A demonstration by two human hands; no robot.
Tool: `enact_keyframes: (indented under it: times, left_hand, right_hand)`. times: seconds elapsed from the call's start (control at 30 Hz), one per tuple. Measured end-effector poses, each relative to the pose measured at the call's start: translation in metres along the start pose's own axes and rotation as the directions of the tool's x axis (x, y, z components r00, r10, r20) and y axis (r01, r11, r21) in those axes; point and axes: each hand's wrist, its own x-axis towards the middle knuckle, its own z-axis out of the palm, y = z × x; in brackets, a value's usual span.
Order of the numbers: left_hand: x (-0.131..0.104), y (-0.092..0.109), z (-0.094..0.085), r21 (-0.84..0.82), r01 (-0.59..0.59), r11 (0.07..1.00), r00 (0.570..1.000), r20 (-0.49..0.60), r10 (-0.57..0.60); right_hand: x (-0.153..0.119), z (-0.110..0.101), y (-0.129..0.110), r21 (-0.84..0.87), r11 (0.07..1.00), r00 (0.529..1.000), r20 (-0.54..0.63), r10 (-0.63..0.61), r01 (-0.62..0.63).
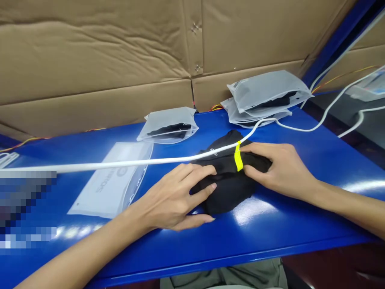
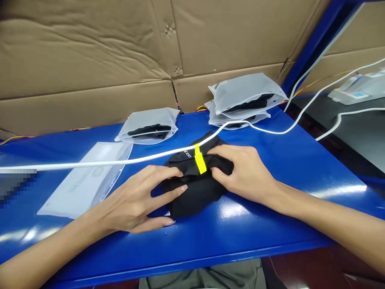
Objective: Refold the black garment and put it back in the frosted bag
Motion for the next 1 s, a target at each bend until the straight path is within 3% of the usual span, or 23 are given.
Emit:
enact_keyframes:
  times: [0.2, 0.37, 0.5, 0.67, 0.73, 0.87, 1.0]
  left_hand:
    - [0.0, 0.001, -0.002, -0.057, 0.026, 0.998, 1.0, 0.014, -0.025]
    - [0.0, -0.002, -0.003, -0.04, 0.027, 0.999, 0.991, 0.131, -0.021]
    - [-0.002, -0.006, -0.004, -0.041, 0.061, 0.997, 0.982, 0.18, -0.053]
    - [-0.006, -0.01, -0.009, 0.021, 0.082, 0.996, 0.993, 0.079, -0.083]
    - [-0.008, -0.011, -0.011, 0.058, 0.141, 0.988, 0.988, 0.05, -0.143]
    - [-0.009, -0.019, -0.013, 0.279, 0.337, 0.899, 0.92, 0.106, -0.377]
    - [-0.012, -0.033, -0.013, 0.4, 0.391, 0.829, 0.863, 0.153, -0.481]
  right_hand:
    - [0.007, -0.005, 0.004, 0.214, 0.929, 0.954, 0.062, 0.294, -0.301]
    - [0.016, -0.009, 0.014, 0.539, 0.637, 0.814, 0.179, 0.553, -0.551]
    - [0.02, -0.011, 0.019, 0.638, 0.478, 0.748, 0.246, 0.616, -0.604]
    - [0.022, -0.015, 0.02, 0.689, 0.295, 0.672, 0.369, 0.642, -0.662]
    - [0.022, -0.016, 0.022, 0.701, 0.245, 0.649, 0.392, 0.652, -0.67]
    - [0.023, -0.015, 0.031, 0.728, 0.211, 0.628, 0.363, 0.688, -0.652]
    - [0.024, -0.014, 0.039, 0.722, 0.252, 0.627, 0.309, 0.715, -0.644]
